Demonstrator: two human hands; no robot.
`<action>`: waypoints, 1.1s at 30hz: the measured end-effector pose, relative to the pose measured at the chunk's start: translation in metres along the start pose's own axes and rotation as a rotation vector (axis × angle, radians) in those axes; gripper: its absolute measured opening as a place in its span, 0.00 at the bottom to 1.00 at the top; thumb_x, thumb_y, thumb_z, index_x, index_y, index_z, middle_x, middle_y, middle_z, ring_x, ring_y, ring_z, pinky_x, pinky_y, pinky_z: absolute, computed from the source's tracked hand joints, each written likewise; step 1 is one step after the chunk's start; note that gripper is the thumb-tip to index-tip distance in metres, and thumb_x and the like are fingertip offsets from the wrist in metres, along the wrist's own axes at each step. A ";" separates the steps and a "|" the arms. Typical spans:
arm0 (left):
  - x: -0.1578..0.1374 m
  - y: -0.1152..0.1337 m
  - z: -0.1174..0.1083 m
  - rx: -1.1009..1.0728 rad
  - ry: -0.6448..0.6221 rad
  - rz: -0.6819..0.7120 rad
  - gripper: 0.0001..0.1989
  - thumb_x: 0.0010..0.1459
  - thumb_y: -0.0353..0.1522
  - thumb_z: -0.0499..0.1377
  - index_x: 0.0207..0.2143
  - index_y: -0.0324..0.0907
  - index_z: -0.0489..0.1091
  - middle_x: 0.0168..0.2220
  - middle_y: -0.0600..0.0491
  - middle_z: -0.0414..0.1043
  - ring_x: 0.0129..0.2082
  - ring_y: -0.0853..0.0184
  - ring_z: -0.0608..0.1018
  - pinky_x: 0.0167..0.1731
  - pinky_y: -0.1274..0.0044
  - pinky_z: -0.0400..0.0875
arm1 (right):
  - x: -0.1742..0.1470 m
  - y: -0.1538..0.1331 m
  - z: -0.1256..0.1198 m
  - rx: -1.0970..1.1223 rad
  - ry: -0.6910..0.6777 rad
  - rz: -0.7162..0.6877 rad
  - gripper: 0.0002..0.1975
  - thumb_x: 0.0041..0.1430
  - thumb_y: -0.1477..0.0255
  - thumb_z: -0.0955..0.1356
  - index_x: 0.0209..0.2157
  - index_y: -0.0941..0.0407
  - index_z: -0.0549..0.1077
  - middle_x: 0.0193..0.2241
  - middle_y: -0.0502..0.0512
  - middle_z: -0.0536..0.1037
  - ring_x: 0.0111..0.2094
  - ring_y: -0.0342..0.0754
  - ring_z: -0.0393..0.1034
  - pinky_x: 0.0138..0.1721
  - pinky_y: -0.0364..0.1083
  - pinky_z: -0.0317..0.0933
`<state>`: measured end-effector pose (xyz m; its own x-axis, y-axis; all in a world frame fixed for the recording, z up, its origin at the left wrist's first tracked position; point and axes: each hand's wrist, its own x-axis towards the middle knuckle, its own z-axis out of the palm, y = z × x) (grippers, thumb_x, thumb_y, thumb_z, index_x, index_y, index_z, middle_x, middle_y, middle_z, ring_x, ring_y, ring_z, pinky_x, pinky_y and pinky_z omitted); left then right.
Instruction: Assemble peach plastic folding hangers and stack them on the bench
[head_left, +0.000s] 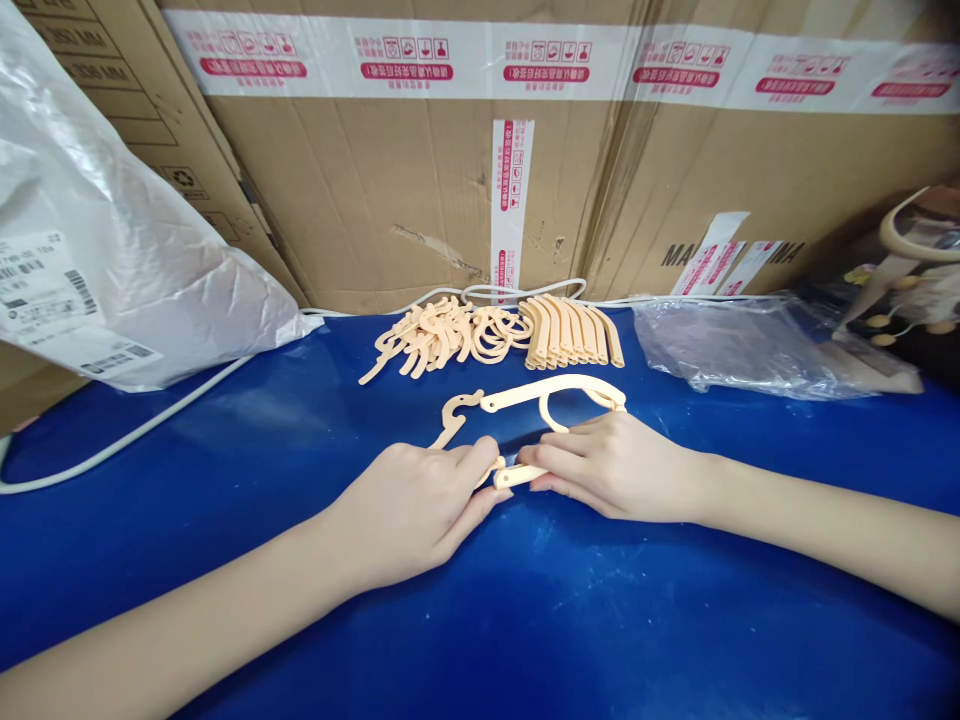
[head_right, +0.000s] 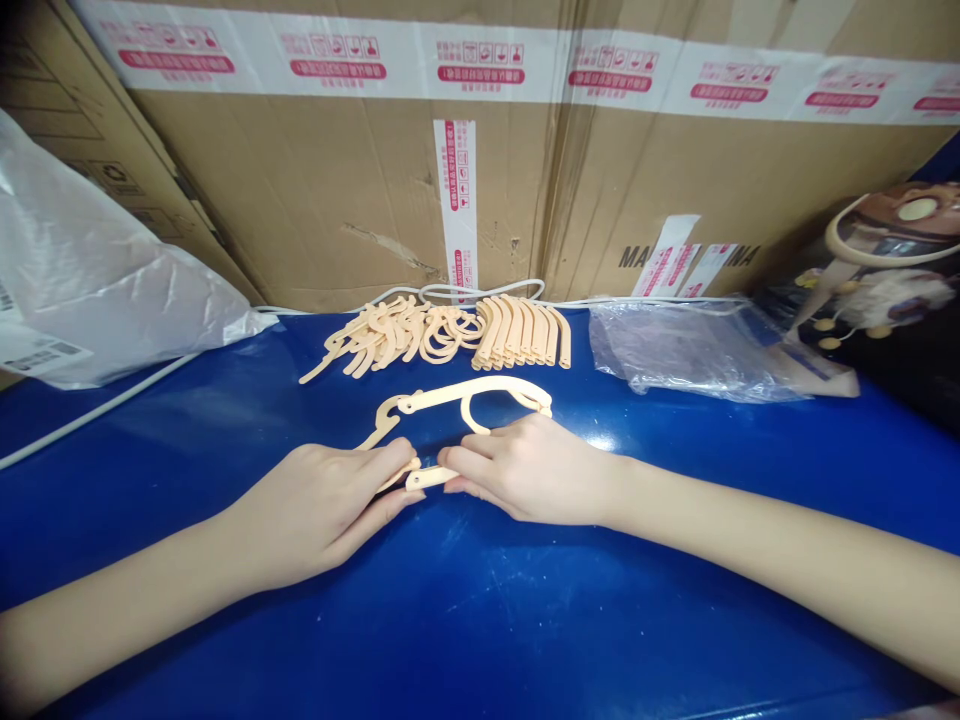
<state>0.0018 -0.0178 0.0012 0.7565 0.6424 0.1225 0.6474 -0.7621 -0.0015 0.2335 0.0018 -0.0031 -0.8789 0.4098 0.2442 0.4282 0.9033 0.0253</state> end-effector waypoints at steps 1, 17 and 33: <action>0.000 0.000 0.000 -0.004 0.001 0.000 0.13 0.67 0.37 0.39 0.35 0.42 0.58 0.23 0.56 0.70 0.20 0.68 0.73 0.17 0.79 0.54 | 0.000 0.000 0.000 -0.006 -0.002 0.005 0.18 0.69 0.66 0.53 0.42 0.59 0.69 0.30 0.53 0.76 0.26 0.42 0.69 0.25 0.42 0.57; 0.001 0.000 -0.001 -0.031 0.009 -0.014 0.11 0.66 0.38 0.41 0.33 0.43 0.56 0.23 0.57 0.69 0.19 0.67 0.73 0.17 0.78 0.54 | -0.001 -0.001 0.000 -0.049 0.016 0.006 0.17 0.69 0.65 0.54 0.43 0.59 0.69 0.30 0.52 0.75 0.23 0.40 0.67 0.23 0.42 0.55; 0.002 0.000 -0.001 -0.005 0.003 -0.032 0.08 0.64 0.36 0.46 0.33 0.43 0.54 0.23 0.58 0.68 0.18 0.65 0.74 0.16 0.78 0.53 | -0.002 -0.003 0.002 -0.242 0.112 -0.040 0.16 0.69 0.67 0.55 0.42 0.59 0.70 0.25 0.48 0.73 0.20 0.40 0.66 0.22 0.44 0.53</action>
<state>0.0035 -0.0166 0.0027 0.7349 0.6665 0.1252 0.6710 -0.7414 0.0075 0.2337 -0.0015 -0.0057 -0.8734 0.3453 0.3434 0.4427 0.8566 0.2648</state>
